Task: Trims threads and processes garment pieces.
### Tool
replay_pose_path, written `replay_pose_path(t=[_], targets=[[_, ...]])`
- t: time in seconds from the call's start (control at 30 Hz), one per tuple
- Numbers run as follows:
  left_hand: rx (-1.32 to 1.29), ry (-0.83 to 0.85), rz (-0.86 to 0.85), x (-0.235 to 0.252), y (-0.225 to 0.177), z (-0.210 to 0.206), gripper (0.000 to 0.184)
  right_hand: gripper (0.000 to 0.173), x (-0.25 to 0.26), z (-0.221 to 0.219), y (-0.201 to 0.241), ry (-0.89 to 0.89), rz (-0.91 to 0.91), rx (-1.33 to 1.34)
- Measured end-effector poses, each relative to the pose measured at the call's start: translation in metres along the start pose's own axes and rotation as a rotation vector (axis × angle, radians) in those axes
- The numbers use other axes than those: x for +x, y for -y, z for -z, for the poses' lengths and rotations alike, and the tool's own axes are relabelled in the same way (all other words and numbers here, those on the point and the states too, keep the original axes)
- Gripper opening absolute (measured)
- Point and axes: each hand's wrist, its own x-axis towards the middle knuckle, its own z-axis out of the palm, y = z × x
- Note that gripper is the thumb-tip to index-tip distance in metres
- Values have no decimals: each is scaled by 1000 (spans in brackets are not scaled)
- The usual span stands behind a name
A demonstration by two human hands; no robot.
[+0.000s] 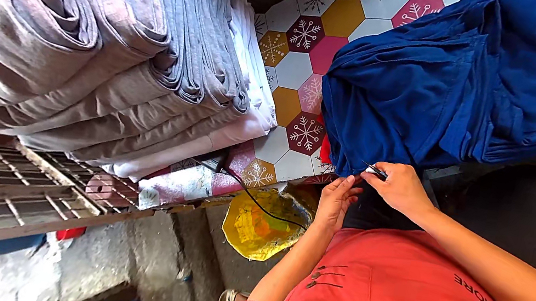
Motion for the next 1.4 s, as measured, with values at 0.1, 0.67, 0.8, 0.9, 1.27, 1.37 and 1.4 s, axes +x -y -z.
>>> replay_pose_path(t=[0.1,0.67,0.8,0.9,1.27,1.37,1.4], targets=[[-65,-68,29,2,-1,-8,14,28,-2,-3,-5,120,44,88],[-182,-76,199,-15,-12,-24,16,36,-9,34,-16,217,-58,243],[-81,-78,137,-21,-12,-24,19,37,-4,33,-10,374,-96,178],[-49,-64,103,-25,-12,-23,20,38,1,31,-3,399,-101,182],[-34,-43,24,-29,-11,-17,22,35,11,32,7,453,-241,386],[-39,-39,18,-30,-11,-17,22,36,11,31,5,461,-227,424],[-37,-37,13,-30,-11,-17,22,37,11,30,5,454,-219,438]])
